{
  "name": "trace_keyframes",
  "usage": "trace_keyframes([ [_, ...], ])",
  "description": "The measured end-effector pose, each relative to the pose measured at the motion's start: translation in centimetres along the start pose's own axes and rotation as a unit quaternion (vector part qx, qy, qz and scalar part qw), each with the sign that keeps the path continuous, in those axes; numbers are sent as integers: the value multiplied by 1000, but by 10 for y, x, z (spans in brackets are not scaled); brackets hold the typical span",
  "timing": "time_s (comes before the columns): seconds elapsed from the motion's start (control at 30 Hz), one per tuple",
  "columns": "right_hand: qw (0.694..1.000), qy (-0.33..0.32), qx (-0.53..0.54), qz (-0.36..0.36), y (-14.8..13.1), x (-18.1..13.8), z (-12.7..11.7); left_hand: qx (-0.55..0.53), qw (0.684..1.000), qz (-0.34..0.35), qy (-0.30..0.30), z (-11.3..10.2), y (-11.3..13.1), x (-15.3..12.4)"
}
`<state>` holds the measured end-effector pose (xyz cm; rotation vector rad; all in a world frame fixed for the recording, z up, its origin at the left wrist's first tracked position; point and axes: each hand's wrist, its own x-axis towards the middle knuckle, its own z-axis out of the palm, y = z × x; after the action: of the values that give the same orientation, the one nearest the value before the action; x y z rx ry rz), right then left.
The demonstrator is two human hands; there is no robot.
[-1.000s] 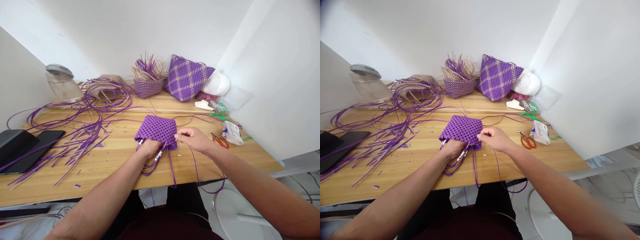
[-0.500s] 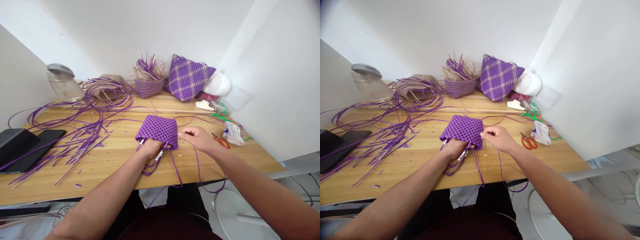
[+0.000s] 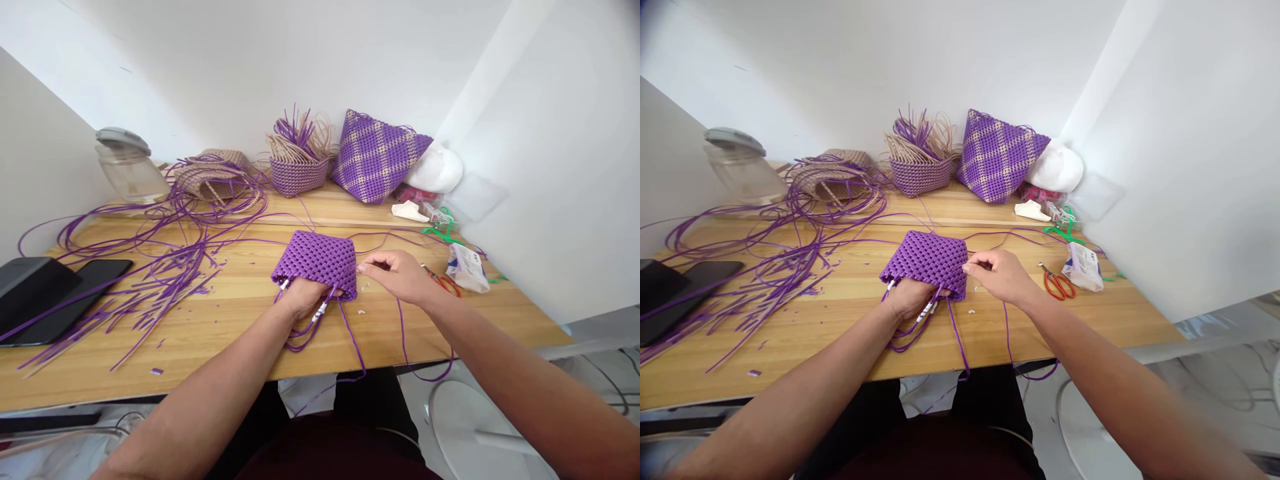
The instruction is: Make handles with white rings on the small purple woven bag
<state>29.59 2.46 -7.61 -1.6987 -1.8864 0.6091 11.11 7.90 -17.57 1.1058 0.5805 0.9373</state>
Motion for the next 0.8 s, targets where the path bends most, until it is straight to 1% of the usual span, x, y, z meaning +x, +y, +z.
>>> trace_keyframes([
  [0.13,1000,-1,14,-7,2,2,1,-18,1000,-12,-8,1,0,0],
  [0.27,999,-3,32,-22,0,7,0,-8,1000,-28,-1,4,3,-1],
  [0.37,999,-4,17,-34,-6,10,-3,9,999,-37,2,5,5,-2],
  [0.47,999,8,-5,-41,-12,11,-9,40,998,-35,-13,3,6,-3],
  [0.57,998,27,-39,-39,-14,11,-19,70,997,-12,-23,1,5,-4],
  [0.67,995,56,-75,-29,-11,9,-36,62,998,1,-30,0,6,-5],
  [0.8,988,124,-95,1,-3,6,-65,51,996,0,-74,0,8,-7],
])
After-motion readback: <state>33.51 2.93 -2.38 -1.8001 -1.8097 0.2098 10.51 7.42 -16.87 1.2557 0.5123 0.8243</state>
